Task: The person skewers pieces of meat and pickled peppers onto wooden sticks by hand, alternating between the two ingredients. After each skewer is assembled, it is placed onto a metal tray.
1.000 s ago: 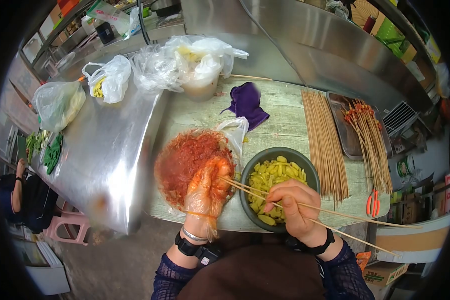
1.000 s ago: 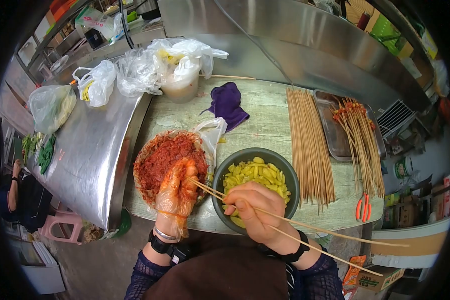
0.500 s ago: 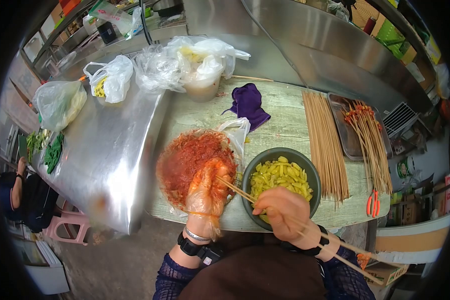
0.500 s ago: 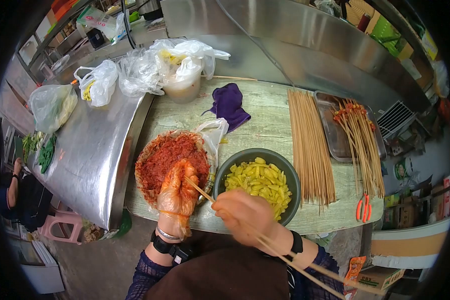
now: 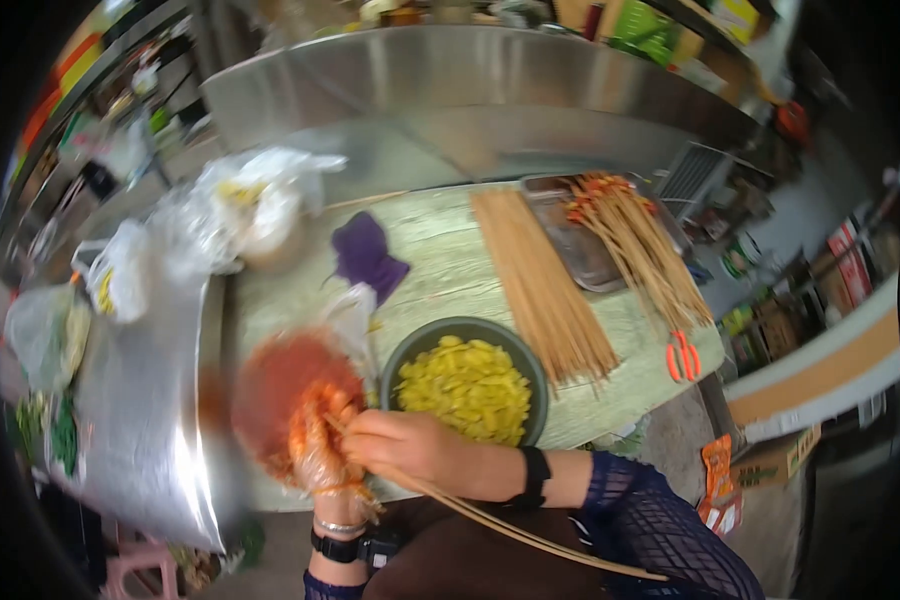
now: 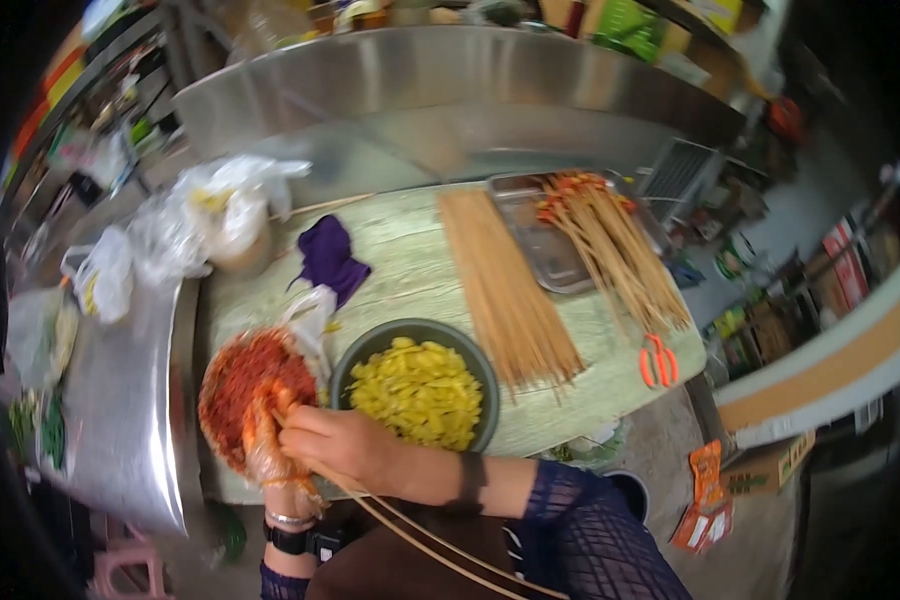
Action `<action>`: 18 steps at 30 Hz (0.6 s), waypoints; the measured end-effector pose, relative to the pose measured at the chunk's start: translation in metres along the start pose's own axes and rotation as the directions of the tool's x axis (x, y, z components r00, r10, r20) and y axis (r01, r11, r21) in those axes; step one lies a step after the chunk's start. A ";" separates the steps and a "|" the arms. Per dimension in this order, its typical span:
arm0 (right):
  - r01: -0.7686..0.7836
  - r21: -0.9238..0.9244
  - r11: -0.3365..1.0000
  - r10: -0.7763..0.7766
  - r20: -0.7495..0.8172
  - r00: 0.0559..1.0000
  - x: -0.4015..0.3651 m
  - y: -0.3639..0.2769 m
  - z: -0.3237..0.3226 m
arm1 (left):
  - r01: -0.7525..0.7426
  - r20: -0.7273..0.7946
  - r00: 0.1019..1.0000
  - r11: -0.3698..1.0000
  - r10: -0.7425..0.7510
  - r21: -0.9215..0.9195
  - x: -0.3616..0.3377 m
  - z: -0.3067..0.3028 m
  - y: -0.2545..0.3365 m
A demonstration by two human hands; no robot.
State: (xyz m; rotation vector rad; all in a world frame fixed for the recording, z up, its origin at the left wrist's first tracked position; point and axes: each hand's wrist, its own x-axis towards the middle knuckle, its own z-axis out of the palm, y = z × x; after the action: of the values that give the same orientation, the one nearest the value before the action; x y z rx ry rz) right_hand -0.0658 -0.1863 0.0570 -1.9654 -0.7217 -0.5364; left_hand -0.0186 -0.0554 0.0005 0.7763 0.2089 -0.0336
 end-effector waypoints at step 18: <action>-0.022 0.623 0.782 0.609 -0.755 0.242 -0.112 0.102 -0.279 | -0.294 0.177 0.953 0.885 0.244 0.362 0.022 -0.032 0.020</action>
State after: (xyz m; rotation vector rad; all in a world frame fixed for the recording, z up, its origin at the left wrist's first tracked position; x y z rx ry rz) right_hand -0.0987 -0.5020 0.0509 -0.8991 0.3606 -0.9817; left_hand -0.0009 -0.0177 -0.0121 1.1880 -0.0326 0.1449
